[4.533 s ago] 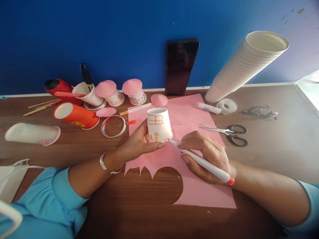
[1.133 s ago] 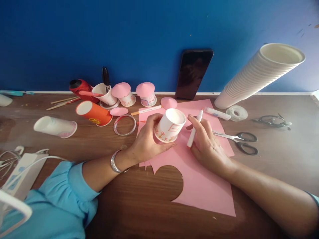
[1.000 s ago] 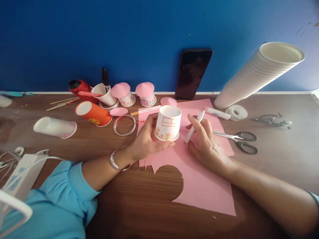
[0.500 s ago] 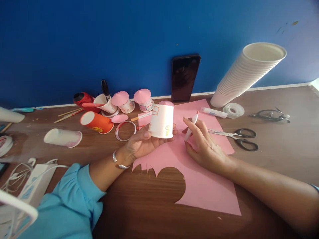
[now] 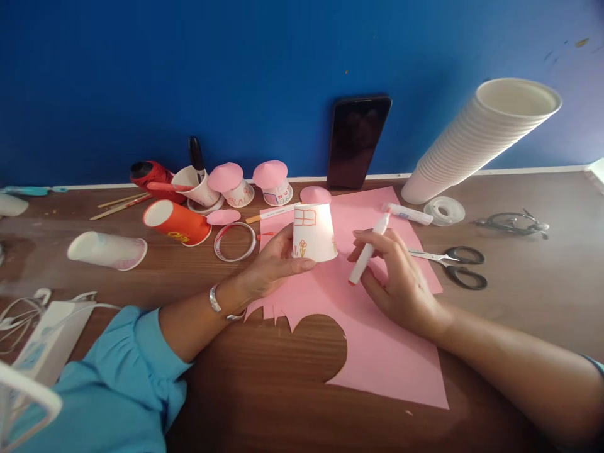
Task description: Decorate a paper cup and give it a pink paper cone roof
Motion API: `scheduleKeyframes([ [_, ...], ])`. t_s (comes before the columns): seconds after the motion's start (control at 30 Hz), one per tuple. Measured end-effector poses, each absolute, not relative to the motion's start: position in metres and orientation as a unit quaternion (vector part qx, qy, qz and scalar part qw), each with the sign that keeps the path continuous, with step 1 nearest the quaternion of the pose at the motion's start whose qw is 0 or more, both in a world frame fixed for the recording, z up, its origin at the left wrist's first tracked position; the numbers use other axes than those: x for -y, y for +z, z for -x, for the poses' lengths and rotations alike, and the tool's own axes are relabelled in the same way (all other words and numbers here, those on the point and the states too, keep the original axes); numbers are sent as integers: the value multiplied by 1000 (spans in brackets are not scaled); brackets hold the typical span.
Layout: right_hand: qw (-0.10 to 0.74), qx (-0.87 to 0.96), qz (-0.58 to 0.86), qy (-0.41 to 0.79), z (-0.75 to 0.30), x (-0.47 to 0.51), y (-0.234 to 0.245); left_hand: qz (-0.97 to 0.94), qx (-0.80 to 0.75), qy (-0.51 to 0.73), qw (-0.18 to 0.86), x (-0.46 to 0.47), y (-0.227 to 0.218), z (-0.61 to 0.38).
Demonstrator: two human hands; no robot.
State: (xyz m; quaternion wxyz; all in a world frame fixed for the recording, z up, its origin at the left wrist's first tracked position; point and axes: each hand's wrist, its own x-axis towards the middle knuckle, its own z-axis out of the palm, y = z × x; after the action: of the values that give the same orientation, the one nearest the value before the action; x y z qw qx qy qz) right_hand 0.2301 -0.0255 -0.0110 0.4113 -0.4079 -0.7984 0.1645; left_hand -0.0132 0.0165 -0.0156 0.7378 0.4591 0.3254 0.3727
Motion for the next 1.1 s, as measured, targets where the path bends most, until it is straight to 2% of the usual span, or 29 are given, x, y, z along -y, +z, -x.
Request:
scheduleKeyframes([
  [0.17, 474, 771, 373, 204, -235, 29, -3, -477, -334, 368, 725, -16, -13, 12],
  [0.43, 448, 820, 313, 173, -235, 45, 17, -522, -360, 354, 688, -9, -9, 7],
  [0.63, 441, 803, 317, 245, -233, 43, 17, -574, -370, 348, 642, -8, -4, 2],
  [0.77, 442, 801, 317, 250, -233, 41, 18, -588, -381, 350, 622, -8, -2, 1],
  [1.1, 438, 811, 323, 215, -230, 41, 20, -518, -340, 335, 710, -10, -5, 7],
])
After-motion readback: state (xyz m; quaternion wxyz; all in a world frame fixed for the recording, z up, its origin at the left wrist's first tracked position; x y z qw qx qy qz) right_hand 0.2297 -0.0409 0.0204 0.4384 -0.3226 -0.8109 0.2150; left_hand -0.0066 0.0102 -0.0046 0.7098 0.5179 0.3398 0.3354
